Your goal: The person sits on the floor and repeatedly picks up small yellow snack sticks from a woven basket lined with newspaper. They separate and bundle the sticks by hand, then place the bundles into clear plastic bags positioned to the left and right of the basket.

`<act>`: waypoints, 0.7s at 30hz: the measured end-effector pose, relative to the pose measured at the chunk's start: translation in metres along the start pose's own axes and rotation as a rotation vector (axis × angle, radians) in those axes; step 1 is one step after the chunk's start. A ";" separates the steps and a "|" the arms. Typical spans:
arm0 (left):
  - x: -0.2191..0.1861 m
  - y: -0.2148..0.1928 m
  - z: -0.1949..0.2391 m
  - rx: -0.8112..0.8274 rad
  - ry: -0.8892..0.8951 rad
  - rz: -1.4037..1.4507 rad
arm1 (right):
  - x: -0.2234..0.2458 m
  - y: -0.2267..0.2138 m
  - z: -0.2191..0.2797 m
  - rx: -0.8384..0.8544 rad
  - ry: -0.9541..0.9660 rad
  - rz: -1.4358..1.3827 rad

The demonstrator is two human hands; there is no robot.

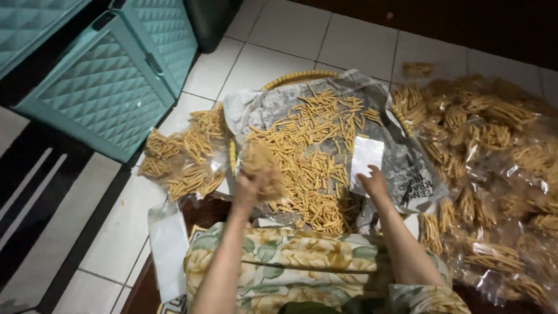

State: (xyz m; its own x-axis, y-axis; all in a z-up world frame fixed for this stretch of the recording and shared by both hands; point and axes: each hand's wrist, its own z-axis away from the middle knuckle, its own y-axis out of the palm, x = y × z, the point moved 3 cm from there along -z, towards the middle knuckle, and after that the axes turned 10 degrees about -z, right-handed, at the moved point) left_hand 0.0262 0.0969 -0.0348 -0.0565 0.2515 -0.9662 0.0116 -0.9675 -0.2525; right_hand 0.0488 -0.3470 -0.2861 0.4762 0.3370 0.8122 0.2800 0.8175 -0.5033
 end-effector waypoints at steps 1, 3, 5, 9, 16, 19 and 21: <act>0.010 -0.010 -0.006 0.010 0.000 -0.001 | 0.001 -0.012 0.017 -0.007 0.007 -0.002; 0.027 -0.031 -0.020 -0.041 0.106 -0.465 | 0.009 -0.039 0.050 -0.136 -0.098 0.232; 0.031 -0.054 -0.040 -0.125 0.009 -0.292 | 0.003 -0.040 0.058 -0.162 -0.059 0.294; 0.055 -0.095 -0.074 -0.334 -0.099 -0.174 | 0.028 -0.036 0.086 -0.218 0.001 0.352; 0.061 -0.135 -0.115 -0.437 -0.134 -0.324 | 0.020 -0.029 0.075 -0.315 0.037 0.465; 0.064 -0.158 -0.140 -0.462 -0.207 -0.363 | 0.019 -0.027 0.073 -0.351 0.051 0.403; 0.107 -0.188 -0.177 -0.538 -0.021 -0.427 | 0.026 -0.023 0.076 -0.405 0.089 0.386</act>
State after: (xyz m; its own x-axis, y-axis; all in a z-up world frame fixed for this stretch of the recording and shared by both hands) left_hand 0.1950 0.3106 -0.1000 -0.1855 0.6024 -0.7764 0.4781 -0.6349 -0.6069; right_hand -0.0085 -0.3218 -0.2307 0.6708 0.5208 0.5280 0.3609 0.3928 -0.8459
